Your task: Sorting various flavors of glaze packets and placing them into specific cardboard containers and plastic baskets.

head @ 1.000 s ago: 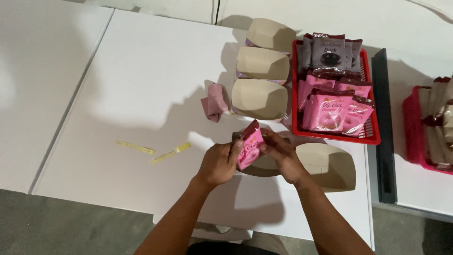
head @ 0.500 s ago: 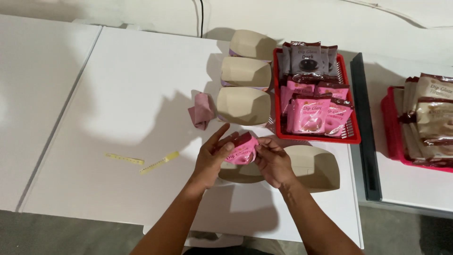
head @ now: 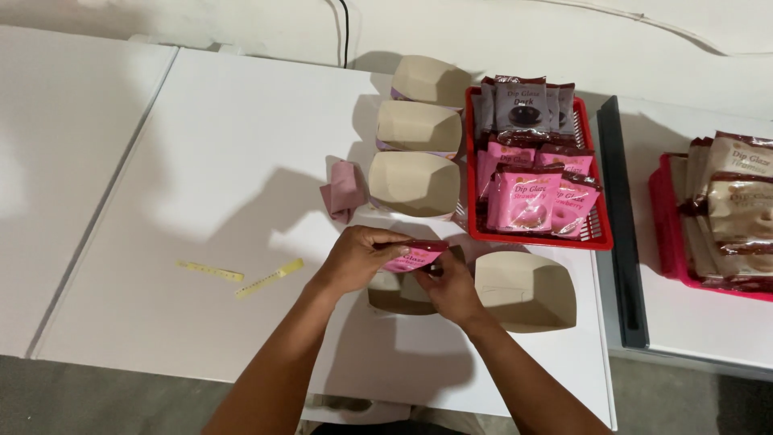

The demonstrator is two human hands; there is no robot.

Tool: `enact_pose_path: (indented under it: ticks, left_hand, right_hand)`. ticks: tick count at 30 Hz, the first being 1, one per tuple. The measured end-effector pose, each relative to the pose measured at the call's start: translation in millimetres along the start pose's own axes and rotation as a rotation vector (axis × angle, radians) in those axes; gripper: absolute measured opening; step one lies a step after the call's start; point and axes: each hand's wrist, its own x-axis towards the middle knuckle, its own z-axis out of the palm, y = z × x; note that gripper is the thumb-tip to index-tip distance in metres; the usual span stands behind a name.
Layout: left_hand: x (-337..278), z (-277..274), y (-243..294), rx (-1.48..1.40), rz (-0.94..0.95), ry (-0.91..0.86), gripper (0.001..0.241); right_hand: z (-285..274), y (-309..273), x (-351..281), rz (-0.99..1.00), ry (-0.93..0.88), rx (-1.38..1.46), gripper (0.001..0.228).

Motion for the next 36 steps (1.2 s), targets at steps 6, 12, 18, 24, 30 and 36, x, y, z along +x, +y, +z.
enact_pose_path:
  ticks: [6, 12, 18, 24, 30, 36]
  left_hand:
    - [-6, -4, -15, 0.039, -0.008, 0.071, 0.024]
    - [-21, -5, -26, 0.14, 0.078, 0.187, 0.056]
    - [-21, 0, -66, 0.214, -0.096, 0.198, 0.042]
    - [-23, -6, -38, 0.185, -0.007, 0.177, 0.069]
    - [-12, 0, -35, 0.474, -0.158, 0.173, 0.063]
    - [-12, 3, -40, 0.402, -0.218, 0.216, 0.038]
  right_hand:
    - [11, 27, 9, -0.047, 0.169, -0.465, 0.026]
    - [9, 16, 13, -0.1, 0.155, -0.421, 0.028]
    - [13, 14, 18, -0.099, 0.127, -0.247, 0.026]
    - [10, 2, 19, 0.11, 0.097, -0.251, 0.027]
    - [11, 24, 23, 0.06, -0.005, -0.445, 0.037]
    - [25, 58, 28, -0.031, 0.061, -0.625, 0.041]
